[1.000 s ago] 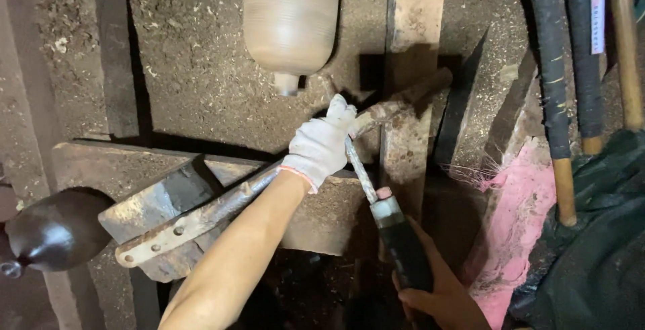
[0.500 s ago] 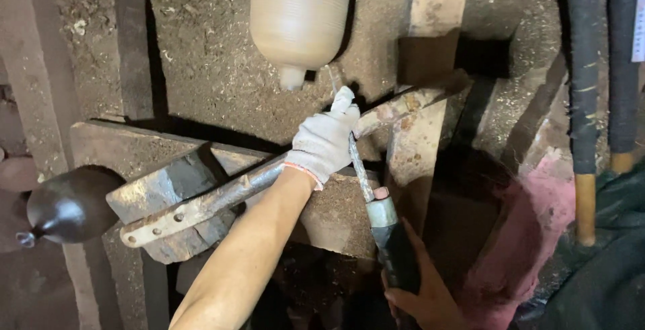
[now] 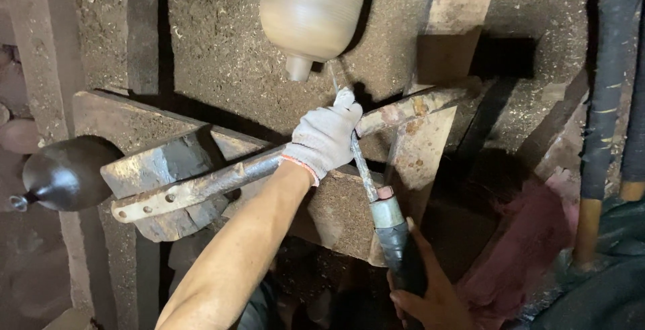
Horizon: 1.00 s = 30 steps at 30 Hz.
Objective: The person applies a liquid from a small bottle to a rotating wooden cylinder on a lathe, then uses a chisel to shape the wood. The person holds the chisel with both hands and guides it along the spinning wood to remove material.
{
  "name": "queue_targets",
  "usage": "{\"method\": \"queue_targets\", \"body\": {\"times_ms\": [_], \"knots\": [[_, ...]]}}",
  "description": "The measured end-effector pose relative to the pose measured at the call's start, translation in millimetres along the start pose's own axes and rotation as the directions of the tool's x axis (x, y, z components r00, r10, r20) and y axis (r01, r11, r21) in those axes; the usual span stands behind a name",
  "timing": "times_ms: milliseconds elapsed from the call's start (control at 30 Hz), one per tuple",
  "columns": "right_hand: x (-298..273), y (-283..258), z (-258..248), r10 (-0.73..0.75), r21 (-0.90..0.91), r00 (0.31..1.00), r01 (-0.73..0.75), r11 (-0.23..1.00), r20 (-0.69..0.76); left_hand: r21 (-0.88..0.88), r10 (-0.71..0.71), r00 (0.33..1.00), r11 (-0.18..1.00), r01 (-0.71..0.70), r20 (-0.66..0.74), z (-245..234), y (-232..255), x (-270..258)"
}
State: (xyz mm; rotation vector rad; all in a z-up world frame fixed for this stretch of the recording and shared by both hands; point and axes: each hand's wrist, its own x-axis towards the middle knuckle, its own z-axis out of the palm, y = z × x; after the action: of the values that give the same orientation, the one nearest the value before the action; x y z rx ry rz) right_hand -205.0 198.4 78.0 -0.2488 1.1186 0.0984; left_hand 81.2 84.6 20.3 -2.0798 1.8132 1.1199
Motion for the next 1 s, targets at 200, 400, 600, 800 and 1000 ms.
{"method": "queue_targets", "body": {"times_ms": [200,400,600,800,1000], "knots": [[-1.3,-10.0,-7.3,0.032,-0.059,0.999,-0.032,0.998,0.003,0.035,-0.011,1.000,0.999,0.011,0.013,0.1,1.4,1.9],[8.0,1.9,-29.2,-0.022,-0.065,0.996,0.028,0.997,0.084,0.058,-0.026,0.999,0.998,0.024,0.039,2.1,0.7,1.9],[6.6,-3.4,-26.5,-0.001,-0.014,0.998,0.002,1.000,0.069,0.046,-0.029,0.999,0.999,0.028,0.021,-2.2,3.7,1.5],[-0.1,5.9,-11.4,-0.066,-0.010,0.996,0.067,0.998,0.066,0.047,-0.023,0.999,0.999,0.021,0.044,3.8,1.0,3.1],[1.4,20.5,13.4,-0.038,0.064,0.999,0.040,0.997,-0.029,0.053,0.024,0.999,0.998,-0.026,0.037,-2.7,1.9,0.0]]}}
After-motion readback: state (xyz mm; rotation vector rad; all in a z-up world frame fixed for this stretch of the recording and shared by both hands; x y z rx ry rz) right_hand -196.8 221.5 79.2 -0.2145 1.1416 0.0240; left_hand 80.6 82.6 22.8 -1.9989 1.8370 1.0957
